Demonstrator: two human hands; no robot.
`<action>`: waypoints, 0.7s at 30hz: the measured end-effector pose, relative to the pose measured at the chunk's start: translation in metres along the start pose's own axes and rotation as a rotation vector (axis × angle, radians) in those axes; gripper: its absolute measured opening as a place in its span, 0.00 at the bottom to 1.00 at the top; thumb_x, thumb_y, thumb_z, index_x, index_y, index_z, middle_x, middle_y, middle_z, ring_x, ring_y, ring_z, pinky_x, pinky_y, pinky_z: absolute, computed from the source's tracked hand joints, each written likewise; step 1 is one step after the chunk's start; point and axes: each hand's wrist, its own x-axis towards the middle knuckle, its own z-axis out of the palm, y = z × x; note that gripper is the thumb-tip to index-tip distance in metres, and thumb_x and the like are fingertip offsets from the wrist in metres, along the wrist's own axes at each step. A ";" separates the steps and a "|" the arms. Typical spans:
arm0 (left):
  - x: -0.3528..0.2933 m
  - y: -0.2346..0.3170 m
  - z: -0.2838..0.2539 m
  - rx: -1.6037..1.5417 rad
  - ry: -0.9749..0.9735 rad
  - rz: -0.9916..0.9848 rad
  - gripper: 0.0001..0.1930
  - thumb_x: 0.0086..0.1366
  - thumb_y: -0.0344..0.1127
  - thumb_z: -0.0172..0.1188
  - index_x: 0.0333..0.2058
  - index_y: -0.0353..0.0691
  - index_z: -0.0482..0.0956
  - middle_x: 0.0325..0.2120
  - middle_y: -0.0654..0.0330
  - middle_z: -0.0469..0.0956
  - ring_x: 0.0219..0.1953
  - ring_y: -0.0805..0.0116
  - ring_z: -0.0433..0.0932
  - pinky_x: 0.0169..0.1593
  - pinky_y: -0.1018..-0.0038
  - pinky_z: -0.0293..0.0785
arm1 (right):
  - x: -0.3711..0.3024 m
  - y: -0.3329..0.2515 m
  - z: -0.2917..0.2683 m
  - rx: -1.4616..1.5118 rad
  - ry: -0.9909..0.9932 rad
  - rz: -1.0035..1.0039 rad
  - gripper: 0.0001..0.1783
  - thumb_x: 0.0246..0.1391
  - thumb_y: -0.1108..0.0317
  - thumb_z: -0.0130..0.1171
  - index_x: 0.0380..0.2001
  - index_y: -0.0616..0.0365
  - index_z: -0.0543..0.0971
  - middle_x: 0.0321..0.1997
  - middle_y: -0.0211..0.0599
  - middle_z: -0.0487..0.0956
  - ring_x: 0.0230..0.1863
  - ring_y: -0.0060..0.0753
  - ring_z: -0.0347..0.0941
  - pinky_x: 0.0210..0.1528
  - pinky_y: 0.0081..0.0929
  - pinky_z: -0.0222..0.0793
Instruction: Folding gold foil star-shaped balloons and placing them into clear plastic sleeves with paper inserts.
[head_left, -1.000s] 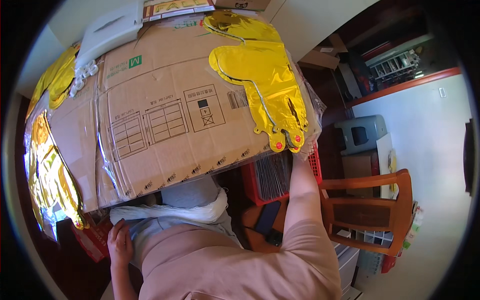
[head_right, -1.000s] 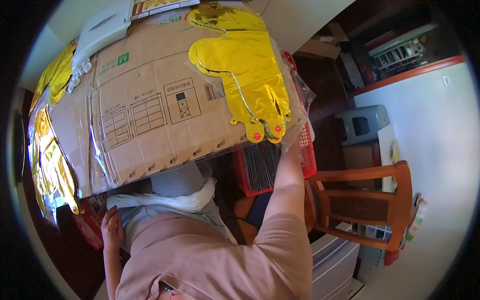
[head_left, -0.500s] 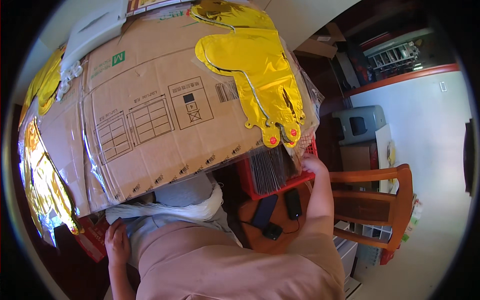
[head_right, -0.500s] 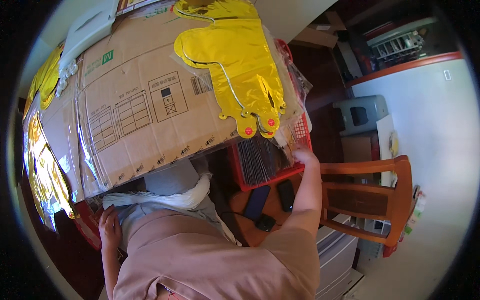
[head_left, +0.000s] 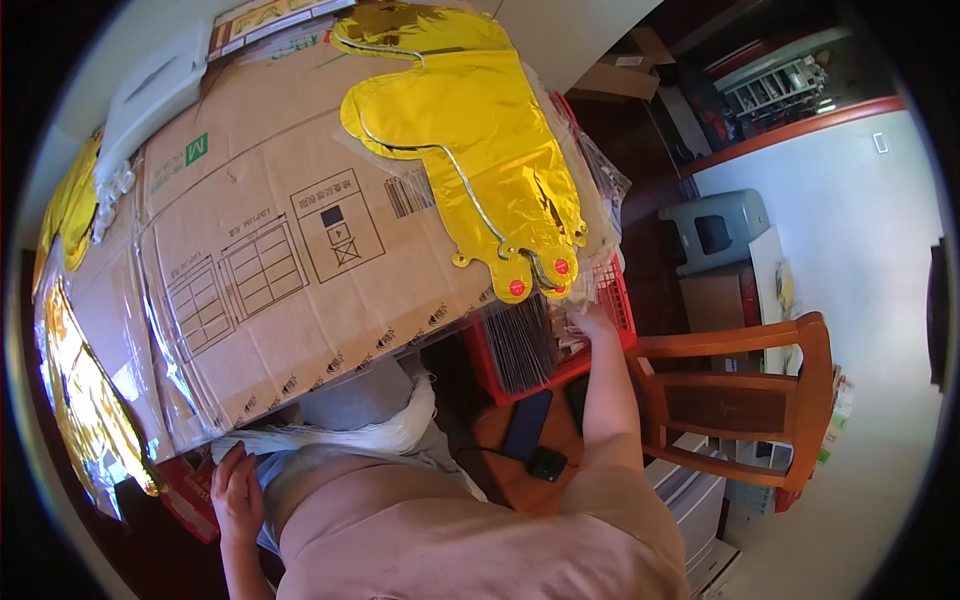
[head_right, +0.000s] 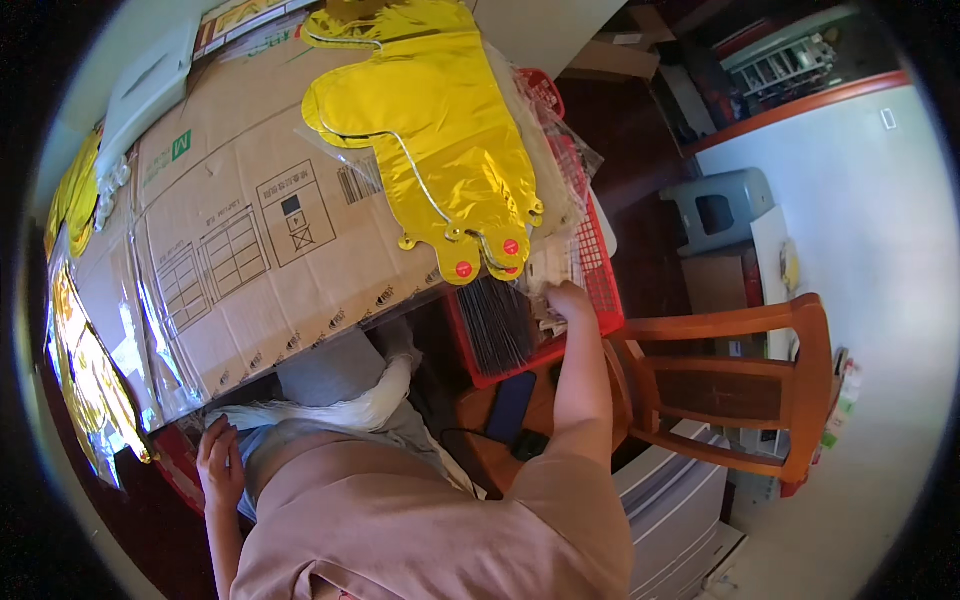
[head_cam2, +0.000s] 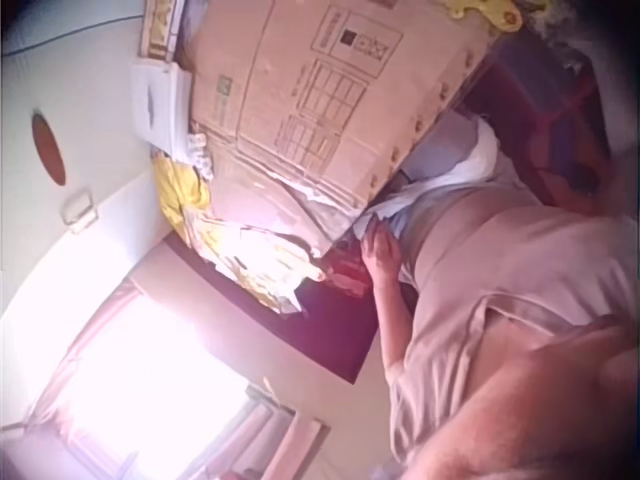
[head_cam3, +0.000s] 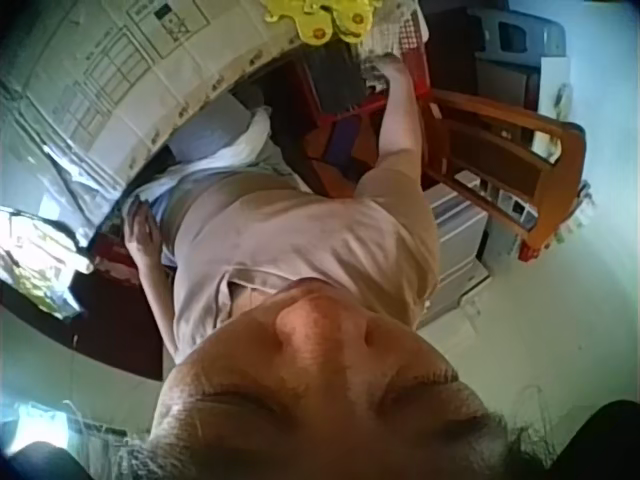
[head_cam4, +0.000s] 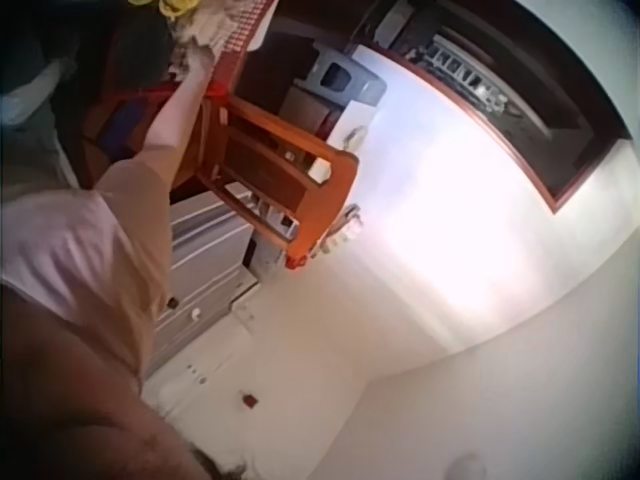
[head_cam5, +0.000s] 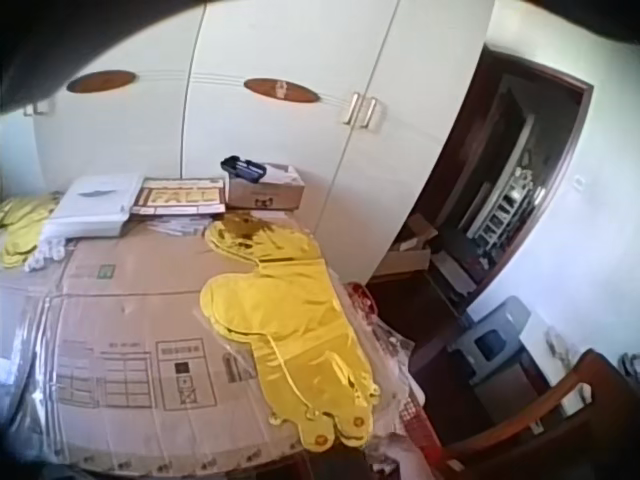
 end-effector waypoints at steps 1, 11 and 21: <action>0.000 -0.001 0.000 0.001 0.010 0.010 0.12 0.59 0.18 0.57 0.42 0.33 0.80 0.46 0.46 0.79 0.44 0.49 0.79 0.46 0.60 0.76 | 0.004 0.007 -0.004 -0.088 0.008 -0.005 0.42 0.59 0.37 0.47 0.56 0.70 0.74 0.58 0.65 0.75 0.63 0.59 0.69 0.66 0.44 0.63; 0.084 0.036 -0.016 0.416 0.170 0.235 0.29 0.52 0.24 0.62 0.56 0.38 0.73 0.59 0.47 0.70 0.61 0.43 0.68 0.63 0.50 0.63 | 0.120 0.090 0.031 0.921 -0.001 0.176 0.46 0.56 0.33 0.54 0.61 0.66 0.72 0.57 0.53 0.77 0.58 0.42 0.74 0.60 0.39 0.68; 0.101 0.014 0.006 0.554 0.237 0.306 0.29 0.52 0.19 0.56 0.56 0.41 0.73 0.60 0.48 0.70 0.62 0.45 0.68 0.64 0.50 0.62 | 0.115 0.053 0.022 0.896 -0.082 0.184 0.44 0.58 0.35 0.53 0.61 0.66 0.72 0.58 0.55 0.77 0.58 0.49 0.75 0.58 0.42 0.70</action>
